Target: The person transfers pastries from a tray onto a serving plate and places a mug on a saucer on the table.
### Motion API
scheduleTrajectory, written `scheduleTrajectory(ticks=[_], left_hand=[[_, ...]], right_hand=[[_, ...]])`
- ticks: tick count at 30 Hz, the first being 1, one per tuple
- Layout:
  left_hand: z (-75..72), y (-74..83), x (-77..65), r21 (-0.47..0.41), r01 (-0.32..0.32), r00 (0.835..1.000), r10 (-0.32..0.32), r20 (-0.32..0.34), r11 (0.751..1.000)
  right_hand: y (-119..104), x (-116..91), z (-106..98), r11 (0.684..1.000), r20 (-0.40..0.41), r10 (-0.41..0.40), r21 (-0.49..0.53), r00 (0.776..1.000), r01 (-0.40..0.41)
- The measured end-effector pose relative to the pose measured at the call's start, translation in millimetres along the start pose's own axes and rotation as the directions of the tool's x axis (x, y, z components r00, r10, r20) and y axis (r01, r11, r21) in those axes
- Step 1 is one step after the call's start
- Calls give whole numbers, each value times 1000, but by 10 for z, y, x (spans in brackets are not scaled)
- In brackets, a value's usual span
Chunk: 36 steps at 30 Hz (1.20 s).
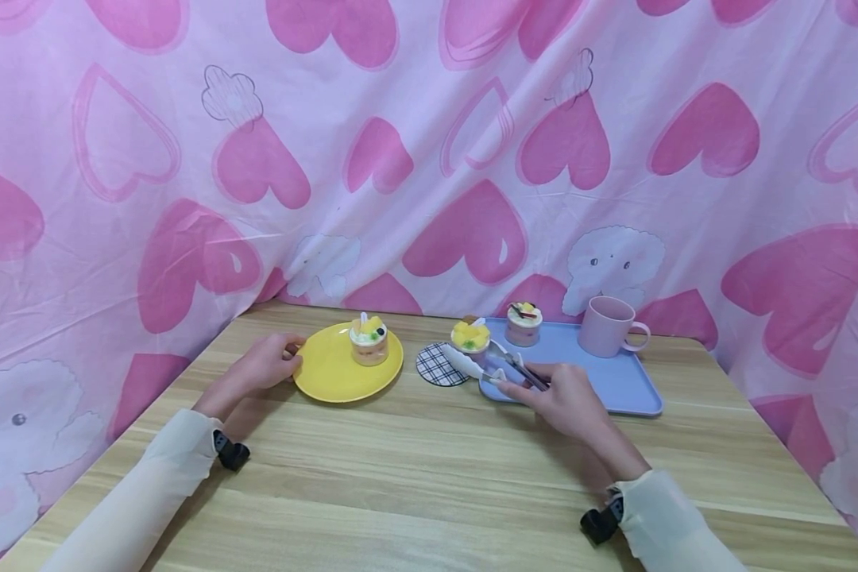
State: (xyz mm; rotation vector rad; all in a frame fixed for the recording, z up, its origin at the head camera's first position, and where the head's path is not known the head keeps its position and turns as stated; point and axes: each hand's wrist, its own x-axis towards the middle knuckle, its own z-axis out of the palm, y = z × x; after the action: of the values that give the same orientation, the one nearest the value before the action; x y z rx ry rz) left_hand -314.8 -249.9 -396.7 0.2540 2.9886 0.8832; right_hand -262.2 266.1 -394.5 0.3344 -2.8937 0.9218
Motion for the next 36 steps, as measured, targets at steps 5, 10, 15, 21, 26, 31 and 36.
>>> scheduleTrajectory(ticks=[5, 10, 15, 21, 26, 31, 36], left_hand=[[-1, 17, -7, -1, 14, 1000, -14, 4, 1000], [0, 17, -8, -4, 22, 1000, -22, 5, 1000], [-7, 8, 0, 2, -2, 1000, 2, -2, 1000], [-16, 5, -13, 3, -13, 1000, 13, 2, 1000], [-18, 17, -16, -4, -12, 1000, 12, 5, 1000], [-21, 28, -9, -13, -20, 1000, 20, -4, 1000], [-29, 41, -20, -13, -23, 1000, 23, -5, 1000]], right_hand=[[-35, 1, -2, 1000, -7, -13, -8, 1000, 13], [-77, -5, -2, 999, -15, -41, -7, 999, 41], [-104, 12, 27, 999, 3, -36, 17, 999, 36], [-156, 37, 53, 1000, 10, -22, 16, 1000, 22], [-189, 45, 52, 1000, 12, -26, 1, 1000, 26], [-217, 48, 55, 999, 14, -39, 13, 999, 39], [-254, 60, 79, 998, 6, -58, 25, 998, 58]])
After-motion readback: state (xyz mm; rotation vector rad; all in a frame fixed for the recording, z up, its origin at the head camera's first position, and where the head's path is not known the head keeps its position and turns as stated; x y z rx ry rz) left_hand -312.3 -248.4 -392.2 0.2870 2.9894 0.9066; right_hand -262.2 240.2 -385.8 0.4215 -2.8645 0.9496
